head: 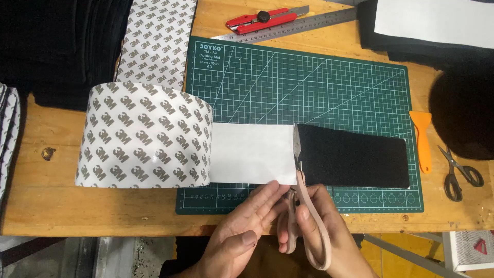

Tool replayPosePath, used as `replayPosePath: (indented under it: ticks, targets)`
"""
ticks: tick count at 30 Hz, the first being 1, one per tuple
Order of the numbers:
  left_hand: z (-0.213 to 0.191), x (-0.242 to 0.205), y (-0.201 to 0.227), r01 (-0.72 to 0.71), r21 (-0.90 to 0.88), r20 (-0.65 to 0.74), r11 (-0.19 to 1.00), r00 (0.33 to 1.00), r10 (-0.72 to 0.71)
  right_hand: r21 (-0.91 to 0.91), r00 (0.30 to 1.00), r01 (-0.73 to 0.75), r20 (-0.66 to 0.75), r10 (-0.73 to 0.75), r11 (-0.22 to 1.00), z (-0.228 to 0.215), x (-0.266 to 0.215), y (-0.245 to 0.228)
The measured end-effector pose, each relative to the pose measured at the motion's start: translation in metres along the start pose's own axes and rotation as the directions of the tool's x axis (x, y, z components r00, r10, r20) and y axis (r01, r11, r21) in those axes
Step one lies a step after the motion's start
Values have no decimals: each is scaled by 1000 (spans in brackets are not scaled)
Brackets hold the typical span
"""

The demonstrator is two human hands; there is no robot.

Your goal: Cutting strips of adhesive tape from a roll and applying them to rectangular foam pieces on a cutting mat.

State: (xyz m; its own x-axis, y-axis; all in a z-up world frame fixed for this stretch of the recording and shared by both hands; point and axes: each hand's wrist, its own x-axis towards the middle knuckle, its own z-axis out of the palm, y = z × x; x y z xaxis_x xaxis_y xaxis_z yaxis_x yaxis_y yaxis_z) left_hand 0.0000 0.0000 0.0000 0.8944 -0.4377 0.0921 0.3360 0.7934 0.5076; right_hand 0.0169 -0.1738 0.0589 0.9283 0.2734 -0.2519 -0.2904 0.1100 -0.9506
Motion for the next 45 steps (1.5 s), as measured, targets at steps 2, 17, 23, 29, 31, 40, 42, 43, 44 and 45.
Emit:
replayPosePath:
  ticks: [2,17,23,29,31,40,42,43,44,45]
  targets:
    - [-1,1,-1,-16,-10,20,1000,1000,16,-2,1000,-17,-14,17,1000,-1,-1,3]
    - [1,1,2,-22,-11,44,1000,999,22,-99,998,-45,-40,42,994,-3,-1,3]
    - [1,2,2,-13,-3,46,1000,999,13,-48,996,-91,-21,90,995,-3,1,-10]
    - [1,2,4,-43,10,59,999,997,43,38,987,-151,-53,153,988,-9,6,-6]
    - [1,1,3,-36,6,58,999,998,36,69,984,-160,-70,165,985,-9,6,-6]
    - [1,2,0,-70,12,57,997,996,69,7,987,-142,-78,142,990,-10,6,-2]
    - [2,1,-1,-35,-11,29,999,999,35,7,980,-171,-101,171,985,-9,6,-2]
    - [2,2,0,-35,-11,28,999,999,35,7,980,-171,-101,171,985,-8,6,-3]
    - [3,3,2,-47,2,40,999,998,47,3,985,-148,-91,148,989,-7,6,-4]
    - [3,3,3,-60,15,51,998,997,59,0,989,-125,-81,125,992,-7,5,-5]
